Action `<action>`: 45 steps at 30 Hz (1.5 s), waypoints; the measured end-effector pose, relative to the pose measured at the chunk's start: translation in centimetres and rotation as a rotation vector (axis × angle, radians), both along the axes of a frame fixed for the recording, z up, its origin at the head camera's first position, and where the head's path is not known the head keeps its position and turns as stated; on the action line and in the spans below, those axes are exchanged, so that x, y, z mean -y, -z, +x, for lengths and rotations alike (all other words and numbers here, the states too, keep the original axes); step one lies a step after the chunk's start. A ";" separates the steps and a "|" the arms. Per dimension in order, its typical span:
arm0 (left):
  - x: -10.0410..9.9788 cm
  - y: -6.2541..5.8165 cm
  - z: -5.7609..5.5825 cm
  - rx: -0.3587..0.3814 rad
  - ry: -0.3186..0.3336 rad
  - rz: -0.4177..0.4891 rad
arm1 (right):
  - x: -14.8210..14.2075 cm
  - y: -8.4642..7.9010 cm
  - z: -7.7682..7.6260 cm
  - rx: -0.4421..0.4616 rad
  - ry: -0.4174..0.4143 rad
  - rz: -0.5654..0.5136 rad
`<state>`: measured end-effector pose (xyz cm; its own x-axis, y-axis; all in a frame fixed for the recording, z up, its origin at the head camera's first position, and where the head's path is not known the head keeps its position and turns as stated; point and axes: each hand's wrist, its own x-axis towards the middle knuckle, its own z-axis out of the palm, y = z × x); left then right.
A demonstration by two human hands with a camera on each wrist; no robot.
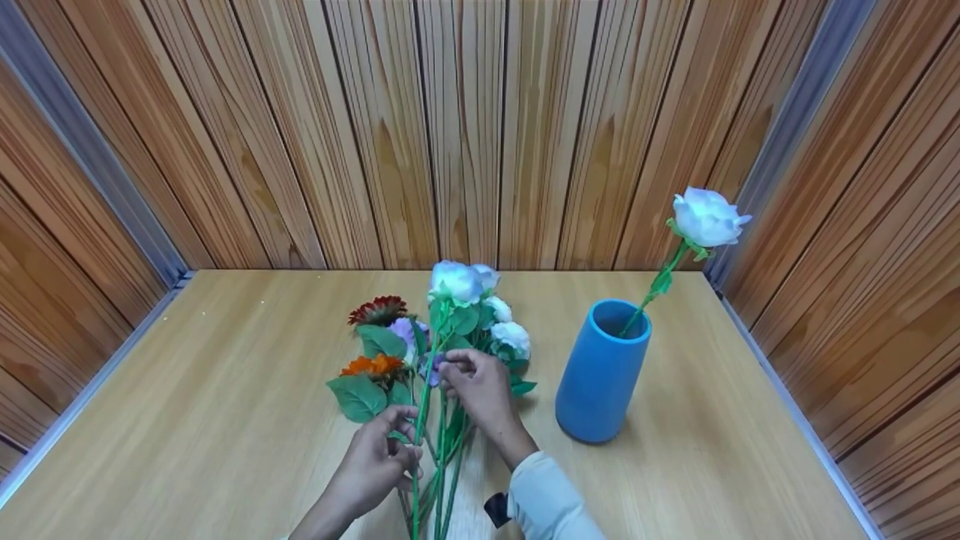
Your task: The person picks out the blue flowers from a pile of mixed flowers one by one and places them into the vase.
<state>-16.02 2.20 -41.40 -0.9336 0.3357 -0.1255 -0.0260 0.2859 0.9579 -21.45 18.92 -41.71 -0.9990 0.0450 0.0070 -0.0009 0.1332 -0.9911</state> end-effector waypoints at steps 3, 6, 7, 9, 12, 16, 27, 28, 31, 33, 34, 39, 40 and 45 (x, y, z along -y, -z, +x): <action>0.0 0.0 0.1 -0.010 0.000 0.004 | 0.1 -0.1 -0.1 0.001 -0.007 -0.039; 0.0 0.0 0.1 -0.017 0.001 0.005 | 0.2 -0.2 -0.3 0.001 -0.019 -0.082; 0.0 0.0 0.1 -0.018 0.003 0.003 | 0.2 -0.2 -0.3 0.006 -0.021 -0.100; 0.0 0.0 0.0 -0.007 0.005 -0.001 | 0.3 -0.2 -0.4 0.025 -0.020 -0.124; 0.0 0.0 0.0 0.005 0.006 -0.005 | 0.3 -0.3 -0.5 0.056 -0.016 -0.161; 0.0 0.0 0.0 0.004 0.006 -0.011 | 0.4 -0.4 -0.5 0.078 -0.013 -0.175; -0.2 0.0 0.2 -0.016 -0.006 0.011 | 0.5 -0.4 -0.7 0.097 0.000 -0.233; -0.2 0.0 0.2 -0.014 -0.004 0.012 | 0.5 -0.4 -0.7 0.099 -0.002 -0.243; -0.1 0.0 0.2 -0.017 0.002 0.012 | 0.5 -0.4 -0.7 0.103 -0.009 -0.278; -0.1 0.0 0.2 -0.034 0.004 0.017 | 0.5 -0.4 -0.7 0.103 -0.017 -0.301; -0.1 0.0 0.2 -0.044 0.005 0.018 | 0.5 -0.5 -0.7 0.102 -0.018 -0.307; -0.2 -0.1 0.3 -0.057 -0.004 0.001 | 0.7 -0.6 -0.5 0.101 -0.010 -0.306; -0.2 -0.1 0.3 -0.048 -0.004 -0.005 | 0.7 -0.6 -0.5 0.101 -0.008 -0.303; -0.2 -0.2 0.2 -0.016 -0.007 -0.023 | 0.6 -0.7 -0.6 0.113 -0.009 -0.305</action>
